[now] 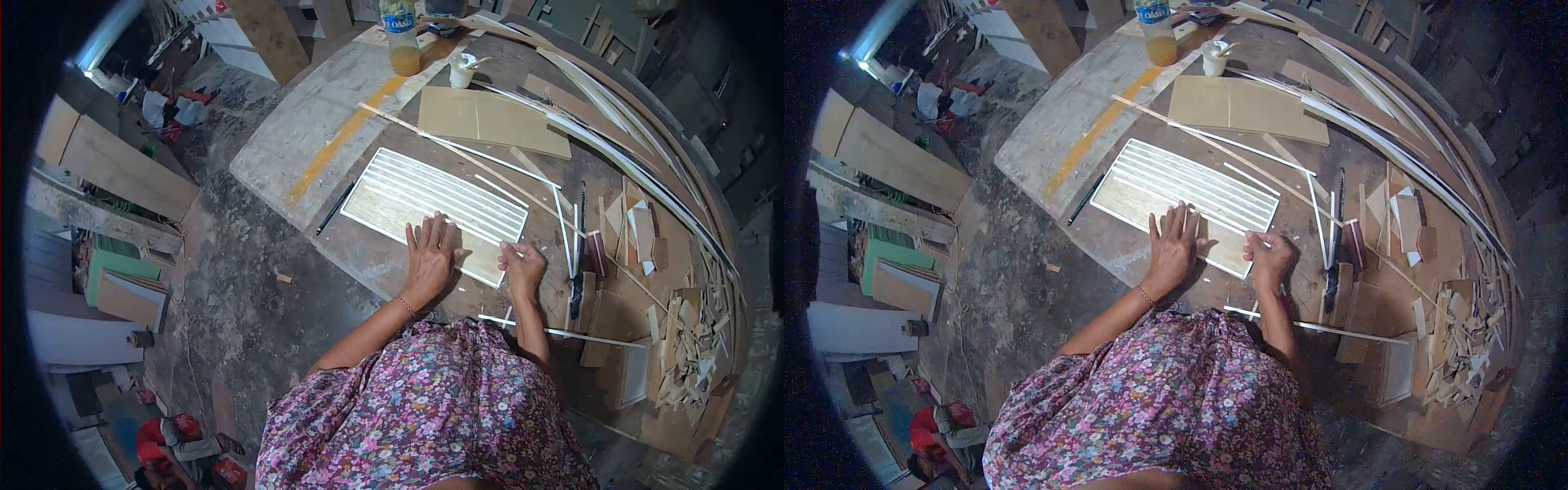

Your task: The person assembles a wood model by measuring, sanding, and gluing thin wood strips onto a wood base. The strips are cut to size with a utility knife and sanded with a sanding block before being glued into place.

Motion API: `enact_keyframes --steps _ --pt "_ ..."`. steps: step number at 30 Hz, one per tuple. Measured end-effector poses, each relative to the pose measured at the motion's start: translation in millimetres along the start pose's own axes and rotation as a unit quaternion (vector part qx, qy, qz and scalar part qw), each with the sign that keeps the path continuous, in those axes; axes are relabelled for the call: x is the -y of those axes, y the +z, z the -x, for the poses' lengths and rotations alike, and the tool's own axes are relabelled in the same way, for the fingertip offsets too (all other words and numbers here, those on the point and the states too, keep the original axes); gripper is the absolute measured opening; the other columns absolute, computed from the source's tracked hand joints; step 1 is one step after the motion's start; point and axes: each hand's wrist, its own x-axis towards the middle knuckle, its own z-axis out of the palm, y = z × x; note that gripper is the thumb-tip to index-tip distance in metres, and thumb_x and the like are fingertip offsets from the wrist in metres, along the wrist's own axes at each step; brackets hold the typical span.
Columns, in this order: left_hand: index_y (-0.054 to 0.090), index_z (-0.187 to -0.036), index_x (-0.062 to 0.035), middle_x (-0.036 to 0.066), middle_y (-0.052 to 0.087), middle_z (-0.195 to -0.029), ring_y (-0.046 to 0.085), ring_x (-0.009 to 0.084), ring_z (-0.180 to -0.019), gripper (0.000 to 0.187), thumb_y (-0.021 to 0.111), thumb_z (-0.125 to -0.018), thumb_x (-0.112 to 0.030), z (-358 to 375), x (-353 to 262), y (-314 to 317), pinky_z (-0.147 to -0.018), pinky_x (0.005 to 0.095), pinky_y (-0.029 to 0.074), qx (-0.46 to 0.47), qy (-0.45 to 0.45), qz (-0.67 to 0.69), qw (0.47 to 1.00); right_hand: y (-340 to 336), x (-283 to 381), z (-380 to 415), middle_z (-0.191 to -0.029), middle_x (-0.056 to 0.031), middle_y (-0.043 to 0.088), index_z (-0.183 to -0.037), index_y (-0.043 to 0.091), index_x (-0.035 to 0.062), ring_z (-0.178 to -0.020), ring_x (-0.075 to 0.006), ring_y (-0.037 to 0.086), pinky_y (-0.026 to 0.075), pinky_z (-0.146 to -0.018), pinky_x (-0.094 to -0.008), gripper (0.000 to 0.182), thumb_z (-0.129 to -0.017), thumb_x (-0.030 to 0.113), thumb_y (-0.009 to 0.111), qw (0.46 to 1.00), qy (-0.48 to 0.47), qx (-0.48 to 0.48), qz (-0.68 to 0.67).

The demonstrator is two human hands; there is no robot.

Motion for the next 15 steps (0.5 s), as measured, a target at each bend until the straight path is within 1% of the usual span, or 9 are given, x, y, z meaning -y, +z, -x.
enact_keyframes --steps 4,9,12,15 --pt "0.045 -0.118 -0.0035 0.02 0.03 -0.129 0.03 0.0369 -0.118 0.047 0.048 -0.081 -0.032 0.8 6.1 2.8 -0.096 0.0582 0.01 0.01 0.001 0.008 1.0 7.4 1.5 1.2 -0.059 -0.0074 0.055 -0.072 0.055 -0.0039 -0.045 -0.0105 0.051 0.042 -0.04 -0.0208 0.015 -0.071 0.006 0.066 1.0 0.007 0.011 0.019" --pt "0.046 -0.117 -0.0031 0.021 0.034 -0.127 0.03 0.037 -0.117 0.047 0.049 -0.08 -0.032 -0.6 10.8 4.4 -0.095 0.0587 0.012 0.011 0.004 0.006 1.0 12.3 0.9 -0.5 -0.06 -0.0075 0.056 -0.072 0.056 -0.0035 -0.046 -0.0106 0.052 0.041 -0.039 -0.0199 0.015 -0.071 0.007 0.066 0.999 -0.008 0.006 0.036" --pt "0.046 -0.116 -0.0023 0.021 0.035 -0.126 0.031 0.0372 -0.117 0.046 0.05 -0.08 -0.031 -1.7 10.7 3.8 -0.095 0.0589 0.013 0.01 0.002 0.011 1.0 12.5 8.4 2.8 -0.062 -0.0079 0.058 -0.071 0.057 -0.0033 -0.047 -0.0105 0.054 0.042 -0.041 -0.0223 0.016 -0.07 0.009 0.067 0.993 -0.016 0.009 0.118" --pt "0.046 -0.115 -0.0014 0.022 0.035 -0.125 0.032 0.0373 -0.116 0.045 0.049 -0.08 -0.03 -0.7 10.0 2.6 -0.094 0.0591 0.014 0.008 0.003 0.005 1.0 7.0 2.4 2.2 -0.065 -0.0107 0.06 -0.071 0.059 -0.0027 -0.051 -0.0155 0.057 0.043 -0.046 -0.0273 0.017 -0.067 0.01 0.069 0.959 -0.136 0.016 0.25"
